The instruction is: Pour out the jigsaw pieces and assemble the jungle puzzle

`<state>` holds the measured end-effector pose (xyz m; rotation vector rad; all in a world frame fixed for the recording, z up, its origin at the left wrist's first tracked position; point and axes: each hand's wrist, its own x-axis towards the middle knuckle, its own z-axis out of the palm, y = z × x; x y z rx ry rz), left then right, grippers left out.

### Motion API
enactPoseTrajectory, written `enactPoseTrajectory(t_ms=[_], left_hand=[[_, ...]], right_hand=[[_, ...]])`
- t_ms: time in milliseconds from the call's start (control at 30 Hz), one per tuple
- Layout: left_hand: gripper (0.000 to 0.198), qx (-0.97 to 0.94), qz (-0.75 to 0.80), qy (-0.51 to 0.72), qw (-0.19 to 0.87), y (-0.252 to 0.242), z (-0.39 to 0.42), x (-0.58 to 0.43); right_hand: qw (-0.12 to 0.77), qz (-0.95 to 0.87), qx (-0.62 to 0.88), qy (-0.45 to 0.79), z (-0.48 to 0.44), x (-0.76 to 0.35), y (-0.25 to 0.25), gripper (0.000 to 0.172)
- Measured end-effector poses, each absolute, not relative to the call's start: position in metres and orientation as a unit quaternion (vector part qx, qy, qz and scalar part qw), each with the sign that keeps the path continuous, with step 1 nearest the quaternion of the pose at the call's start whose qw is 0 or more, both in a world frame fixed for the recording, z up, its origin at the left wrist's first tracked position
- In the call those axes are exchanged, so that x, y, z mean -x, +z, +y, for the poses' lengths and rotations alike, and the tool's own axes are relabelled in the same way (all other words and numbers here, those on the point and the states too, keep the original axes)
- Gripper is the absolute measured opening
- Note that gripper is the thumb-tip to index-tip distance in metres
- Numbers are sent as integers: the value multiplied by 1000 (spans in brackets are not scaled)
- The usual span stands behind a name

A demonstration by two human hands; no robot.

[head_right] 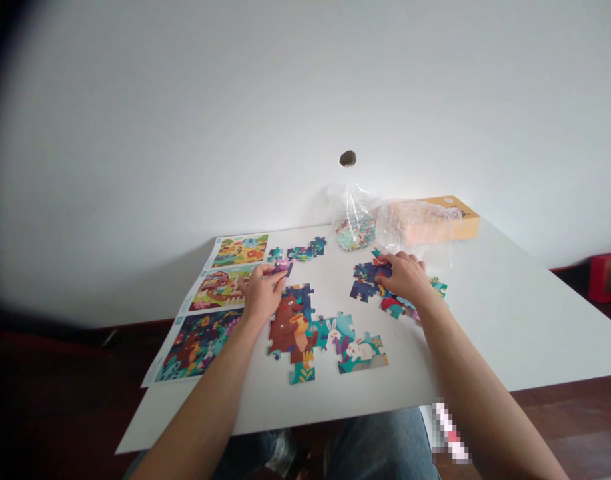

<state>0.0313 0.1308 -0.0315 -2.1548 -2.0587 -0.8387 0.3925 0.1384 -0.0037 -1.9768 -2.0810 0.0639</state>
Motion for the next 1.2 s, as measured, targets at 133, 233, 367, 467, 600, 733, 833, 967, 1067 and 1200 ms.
enactPoseTrajectory(t_ms=[133, 233, 367, 467, 600, 733, 833, 967, 1067, 1200], left_hand=[[26, 696, -660, -282, 9, -31, 131, -32], [24, 697, -657, -286, 6, -29, 132, -31], [21, 700, -645, -306, 9, -30, 134, -28], [23, 706, -616, -348, 18, -33, 137, -26], [31, 720, -565, -403, 9, -36, 139, -26], [31, 727, -543, -420, 6, -34, 138, -29], [30, 733, -531, -425, 7, -34, 138, -30], [27, 737, -528, -422, 4, -38, 140, -32], [27, 741, -529, -414, -2, -39, 140, -33], [25, 748, -528, -403, -21, -36, 138, -36]], right_hand=[[138, -723, 676, 31, 141, -393, -5, 45], [143, -724, 674, 34, 144, -395, -5, 43], [154, -725, 671, 32, 147, -398, -7, 45], [193, -733, 652, 32, 147, -395, -8, 45], [251, -753, 608, 29, 145, -381, -10, 45], [262, -801, 538, 32, 139, -358, -11, 42], [252, -828, 499, 39, 135, -342, -11, 39], [236, -841, 485, 49, 134, -333, -13, 36], [236, -840, 485, 57, 137, -333, -18, 36], [238, -837, 488, 66, 141, -334, -22, 36]])
